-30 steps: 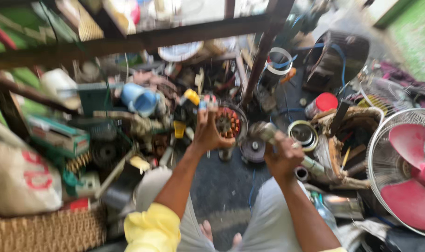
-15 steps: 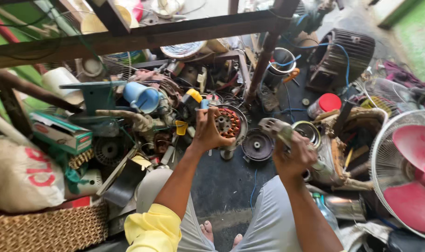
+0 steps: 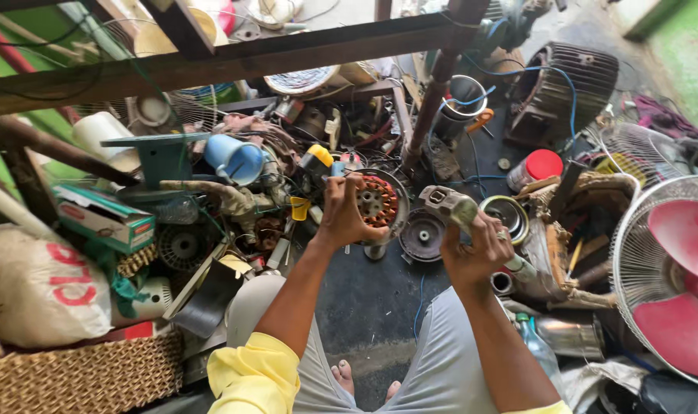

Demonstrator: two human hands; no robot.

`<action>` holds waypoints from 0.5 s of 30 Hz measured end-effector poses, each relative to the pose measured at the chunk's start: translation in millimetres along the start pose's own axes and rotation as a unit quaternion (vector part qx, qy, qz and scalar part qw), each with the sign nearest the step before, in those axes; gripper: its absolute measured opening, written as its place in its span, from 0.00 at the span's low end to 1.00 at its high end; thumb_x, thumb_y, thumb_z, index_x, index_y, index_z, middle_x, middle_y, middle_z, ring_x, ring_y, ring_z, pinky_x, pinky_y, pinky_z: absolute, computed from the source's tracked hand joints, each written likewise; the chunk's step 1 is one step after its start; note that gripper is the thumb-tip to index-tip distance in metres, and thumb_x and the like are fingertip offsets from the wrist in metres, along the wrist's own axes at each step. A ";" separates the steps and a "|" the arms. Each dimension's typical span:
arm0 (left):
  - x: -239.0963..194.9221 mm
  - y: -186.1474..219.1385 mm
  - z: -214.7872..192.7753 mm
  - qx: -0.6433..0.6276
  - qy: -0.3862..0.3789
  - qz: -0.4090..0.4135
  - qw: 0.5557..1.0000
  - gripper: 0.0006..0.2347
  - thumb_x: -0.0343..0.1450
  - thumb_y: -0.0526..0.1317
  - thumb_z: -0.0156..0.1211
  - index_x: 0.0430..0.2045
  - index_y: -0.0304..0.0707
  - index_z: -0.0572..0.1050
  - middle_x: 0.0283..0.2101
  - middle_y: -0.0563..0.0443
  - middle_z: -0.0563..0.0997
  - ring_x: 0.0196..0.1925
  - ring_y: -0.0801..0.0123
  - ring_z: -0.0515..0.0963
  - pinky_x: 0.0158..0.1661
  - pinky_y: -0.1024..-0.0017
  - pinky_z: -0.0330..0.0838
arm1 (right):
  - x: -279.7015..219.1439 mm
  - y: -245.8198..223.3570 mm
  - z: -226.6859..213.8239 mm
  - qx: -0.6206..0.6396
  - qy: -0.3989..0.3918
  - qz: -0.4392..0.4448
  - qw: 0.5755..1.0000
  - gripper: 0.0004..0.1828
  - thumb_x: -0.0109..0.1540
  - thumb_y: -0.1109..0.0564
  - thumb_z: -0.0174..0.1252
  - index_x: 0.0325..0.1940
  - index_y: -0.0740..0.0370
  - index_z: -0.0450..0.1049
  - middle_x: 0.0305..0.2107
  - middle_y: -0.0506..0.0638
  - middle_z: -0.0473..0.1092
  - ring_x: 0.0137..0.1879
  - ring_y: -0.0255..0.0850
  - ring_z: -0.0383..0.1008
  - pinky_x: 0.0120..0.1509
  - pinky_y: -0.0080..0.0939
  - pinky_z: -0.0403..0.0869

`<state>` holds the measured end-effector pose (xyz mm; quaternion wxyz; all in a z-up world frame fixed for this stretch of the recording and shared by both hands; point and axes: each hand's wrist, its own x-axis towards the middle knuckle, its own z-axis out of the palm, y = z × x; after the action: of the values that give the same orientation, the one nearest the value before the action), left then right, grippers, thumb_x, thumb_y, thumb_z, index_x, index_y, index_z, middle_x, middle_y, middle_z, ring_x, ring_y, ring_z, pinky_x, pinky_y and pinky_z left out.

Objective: The person works on a small electrical motor stator, adjusting and securing copper windings by hand. They then place the stator into a metal housing and use a hammer to tap it into place.

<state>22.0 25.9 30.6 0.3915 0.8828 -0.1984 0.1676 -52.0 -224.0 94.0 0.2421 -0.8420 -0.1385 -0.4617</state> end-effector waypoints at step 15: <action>2.2 8.5 -7.0 -0.020 0.032 -0.017 0.999 0.39 0.48 0.52 0.81 0.47 0.41 0.60 0.47 0.44 0.70 0.52 0.49 0.64 0.53 0.50 0.67 | -5.9 -5.2 7.2 -0.057 -0.133 0.003 0.989 0.12 0.52 0.62 0.66 0.41 0.60 0.79 0.32 0.52 0.78 0.31 0.48 0.77 0.37 0.46 0.72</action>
<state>18.8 25.4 41.3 0.4178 0.8723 -0.1742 0.1848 -52.4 -215.8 87.2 0.1749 -0.9087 -0.1403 -0.3520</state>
